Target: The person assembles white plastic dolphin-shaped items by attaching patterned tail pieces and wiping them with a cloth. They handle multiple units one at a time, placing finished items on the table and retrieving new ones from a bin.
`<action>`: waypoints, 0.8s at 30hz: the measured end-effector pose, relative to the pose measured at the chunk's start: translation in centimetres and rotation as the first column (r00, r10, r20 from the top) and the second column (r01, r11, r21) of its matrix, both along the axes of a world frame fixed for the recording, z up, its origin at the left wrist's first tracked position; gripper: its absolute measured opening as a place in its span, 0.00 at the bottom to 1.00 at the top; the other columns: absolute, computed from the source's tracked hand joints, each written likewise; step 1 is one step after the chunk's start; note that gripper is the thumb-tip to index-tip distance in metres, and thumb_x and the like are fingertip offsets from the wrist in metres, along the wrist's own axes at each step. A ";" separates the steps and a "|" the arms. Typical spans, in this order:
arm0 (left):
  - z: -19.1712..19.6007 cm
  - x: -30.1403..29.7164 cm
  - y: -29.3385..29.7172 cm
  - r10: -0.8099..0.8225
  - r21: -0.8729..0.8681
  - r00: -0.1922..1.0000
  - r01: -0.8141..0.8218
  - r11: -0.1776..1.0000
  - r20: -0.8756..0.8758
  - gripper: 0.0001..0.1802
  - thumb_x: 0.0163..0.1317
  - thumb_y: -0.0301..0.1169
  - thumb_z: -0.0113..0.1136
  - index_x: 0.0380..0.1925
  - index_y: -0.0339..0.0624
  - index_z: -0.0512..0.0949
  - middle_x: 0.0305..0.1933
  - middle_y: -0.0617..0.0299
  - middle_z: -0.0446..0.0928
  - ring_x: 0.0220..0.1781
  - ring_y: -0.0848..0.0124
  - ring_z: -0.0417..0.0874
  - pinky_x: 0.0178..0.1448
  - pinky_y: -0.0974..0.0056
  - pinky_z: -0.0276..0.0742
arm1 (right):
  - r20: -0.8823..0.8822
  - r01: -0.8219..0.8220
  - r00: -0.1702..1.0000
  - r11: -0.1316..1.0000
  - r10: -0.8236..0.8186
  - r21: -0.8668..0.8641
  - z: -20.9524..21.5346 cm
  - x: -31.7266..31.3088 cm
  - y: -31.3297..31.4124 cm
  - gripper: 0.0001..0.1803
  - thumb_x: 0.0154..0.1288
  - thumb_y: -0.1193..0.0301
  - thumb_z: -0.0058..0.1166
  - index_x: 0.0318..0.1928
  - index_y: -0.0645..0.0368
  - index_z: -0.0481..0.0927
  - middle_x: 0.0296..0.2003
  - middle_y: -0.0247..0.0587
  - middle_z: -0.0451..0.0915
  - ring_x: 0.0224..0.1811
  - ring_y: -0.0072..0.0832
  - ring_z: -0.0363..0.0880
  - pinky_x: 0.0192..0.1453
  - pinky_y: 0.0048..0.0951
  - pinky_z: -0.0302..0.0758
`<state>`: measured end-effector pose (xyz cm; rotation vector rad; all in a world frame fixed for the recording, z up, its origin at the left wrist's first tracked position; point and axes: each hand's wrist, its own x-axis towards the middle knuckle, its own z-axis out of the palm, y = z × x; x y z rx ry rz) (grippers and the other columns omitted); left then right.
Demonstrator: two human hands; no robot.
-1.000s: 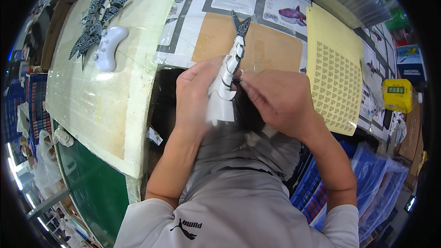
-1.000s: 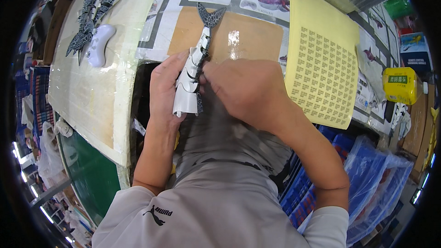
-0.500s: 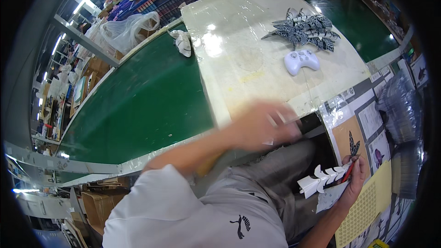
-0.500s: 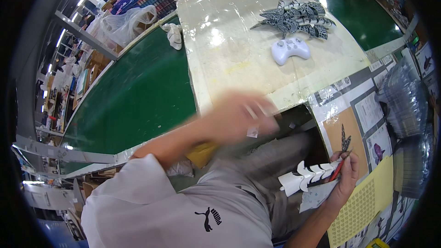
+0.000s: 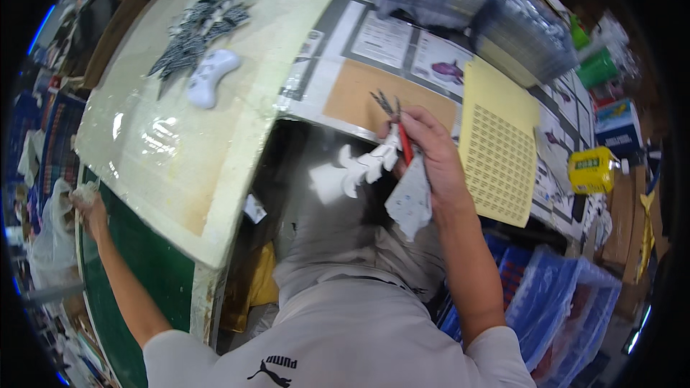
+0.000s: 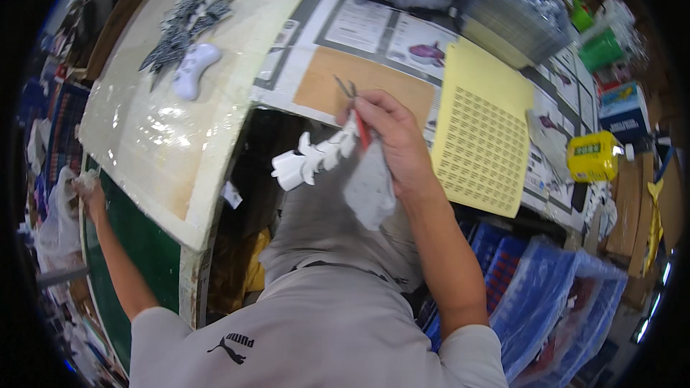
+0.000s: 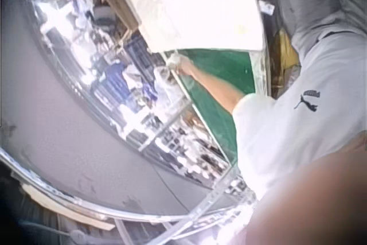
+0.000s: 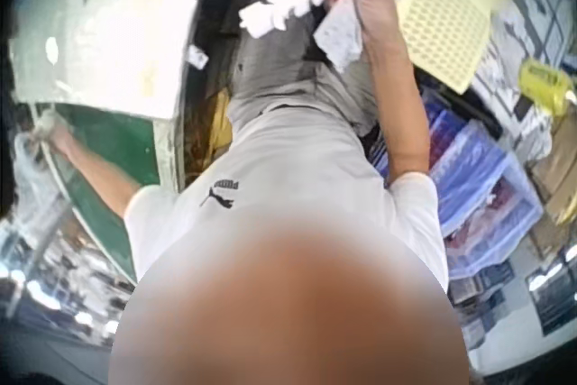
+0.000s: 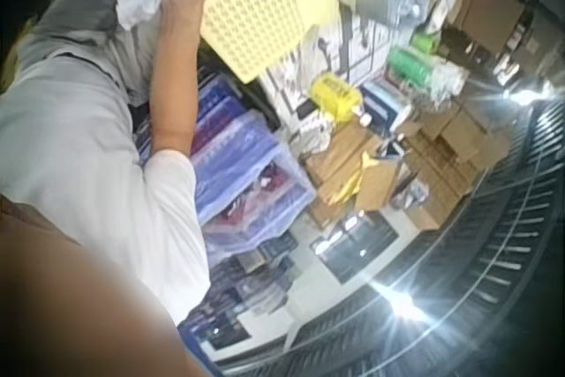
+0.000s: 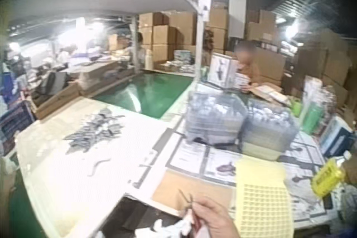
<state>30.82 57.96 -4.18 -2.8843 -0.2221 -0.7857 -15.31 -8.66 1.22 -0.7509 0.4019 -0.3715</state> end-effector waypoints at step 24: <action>7.9 -37.0 -51.5 -0.994 -0.835 -0.104 -0.550 0.032 0.031 0.21 0.69 0.24 0.67 0.61 0.28 0.80 0.48 0.61 0.87 0.44 0.78 0.86 0.49 0.70 0.83 | -0.060 -0.168 0.986 0.928 0.157 -0.331 0.8 -4.0 -2.3 0.10 0.77 0.72 0.58 0.52 0.65 0.84 0.46 0.42 0.89 0.48 0.23 0.85 0.57 0.27 0.81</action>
